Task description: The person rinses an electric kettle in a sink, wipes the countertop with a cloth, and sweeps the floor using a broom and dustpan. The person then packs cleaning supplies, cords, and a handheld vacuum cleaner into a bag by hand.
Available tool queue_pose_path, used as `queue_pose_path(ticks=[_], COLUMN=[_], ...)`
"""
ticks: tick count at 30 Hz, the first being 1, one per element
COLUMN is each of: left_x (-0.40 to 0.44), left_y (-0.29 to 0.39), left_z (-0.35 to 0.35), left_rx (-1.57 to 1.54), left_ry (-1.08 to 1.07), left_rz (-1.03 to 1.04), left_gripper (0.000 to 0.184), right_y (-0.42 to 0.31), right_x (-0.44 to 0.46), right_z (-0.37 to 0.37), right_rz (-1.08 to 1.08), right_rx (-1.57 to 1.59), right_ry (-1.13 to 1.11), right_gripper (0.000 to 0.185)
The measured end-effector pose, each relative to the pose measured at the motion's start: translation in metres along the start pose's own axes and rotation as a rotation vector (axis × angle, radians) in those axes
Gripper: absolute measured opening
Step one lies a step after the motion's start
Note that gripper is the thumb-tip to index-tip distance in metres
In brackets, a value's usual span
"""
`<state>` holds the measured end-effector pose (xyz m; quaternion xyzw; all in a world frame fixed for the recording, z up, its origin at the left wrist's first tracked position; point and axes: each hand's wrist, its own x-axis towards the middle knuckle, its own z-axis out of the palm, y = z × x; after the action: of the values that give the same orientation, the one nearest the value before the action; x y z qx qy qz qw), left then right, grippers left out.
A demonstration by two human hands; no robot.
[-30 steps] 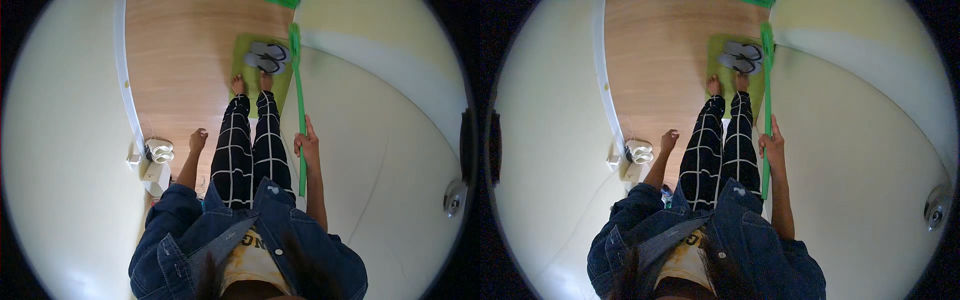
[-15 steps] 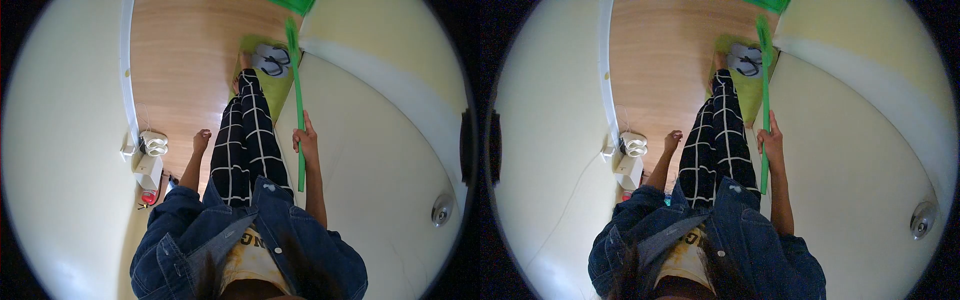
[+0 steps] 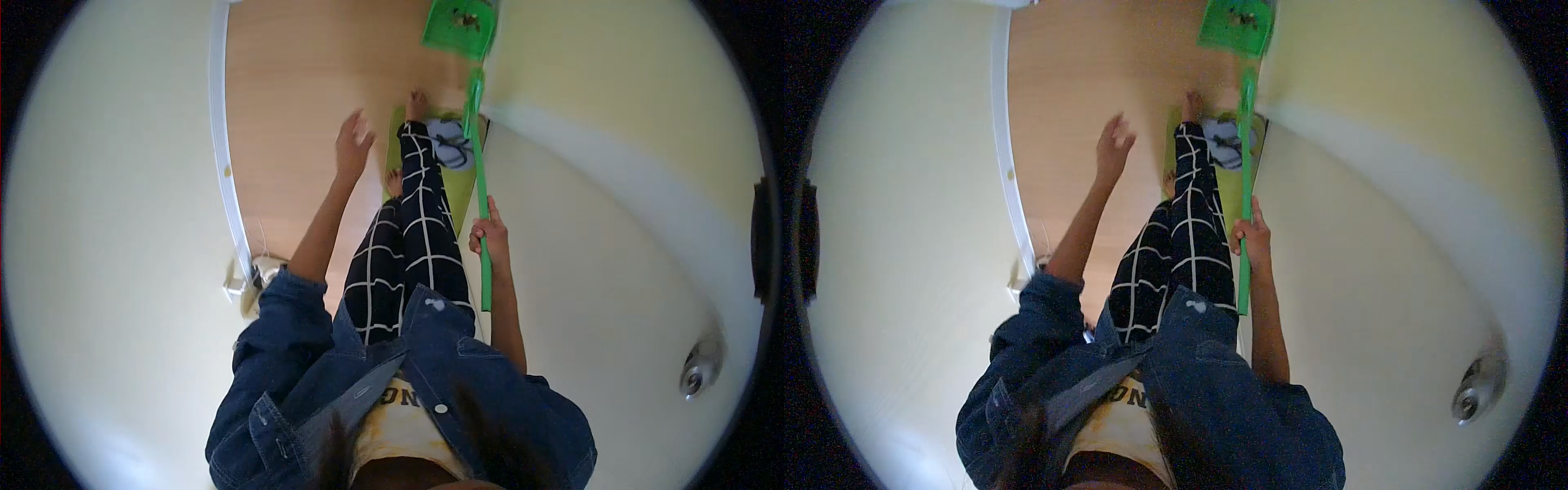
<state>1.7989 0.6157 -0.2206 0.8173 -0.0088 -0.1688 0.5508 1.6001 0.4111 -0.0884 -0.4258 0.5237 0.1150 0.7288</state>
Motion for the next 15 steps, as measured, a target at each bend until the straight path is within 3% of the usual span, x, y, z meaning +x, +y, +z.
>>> queue_pose_path(ticks=[1,5,7,8,9,12,15], left_x=[0.040,0.161,0.190,0.198,0.201,0.218,0.206], left_y=[0.045,0.230,0.296,0.318,0.335,0.348,0.328], left_z=[0.009,0.035,0.043,0.052,0.058,0.063,0.036], left_rx=[0.127,-0.065,-0.030,0.006,0.048,0.114,0.079], left_ry=[0.031,0.060,-0.059,-0.169,-0.294,-0.561,-0.554], left_rz=[0.251,0.889,0.970,0.957,0.918,0.830,0.840], left_gripper=[0.054,0.055,0.055,0.054,0.054,0.053,0.051], right_y=[0.002,-0.003,-0.025,-0.026,-0.027,-0.041,-0.039], right_x=[0.003,-0.006,-0.015,-0.010,-0.008,-0.001,-0.016], right_z=[-0.001,0.024,0.044,0.038,0.031,0.045,0.080], right_rz=[-0.004,0.005,0.077,0.084,0.063,0.023,0.004], right_rx=[0.062,0.343,0.300,0.194,0.155,0.093,0.146], right_ry=[-0.004,-0.008,0.064,-0.009,-0.026,-0.069,-0.102], right_gripper=[0.068,0.064,0.056,0.040,0.038,0.035,0.037])
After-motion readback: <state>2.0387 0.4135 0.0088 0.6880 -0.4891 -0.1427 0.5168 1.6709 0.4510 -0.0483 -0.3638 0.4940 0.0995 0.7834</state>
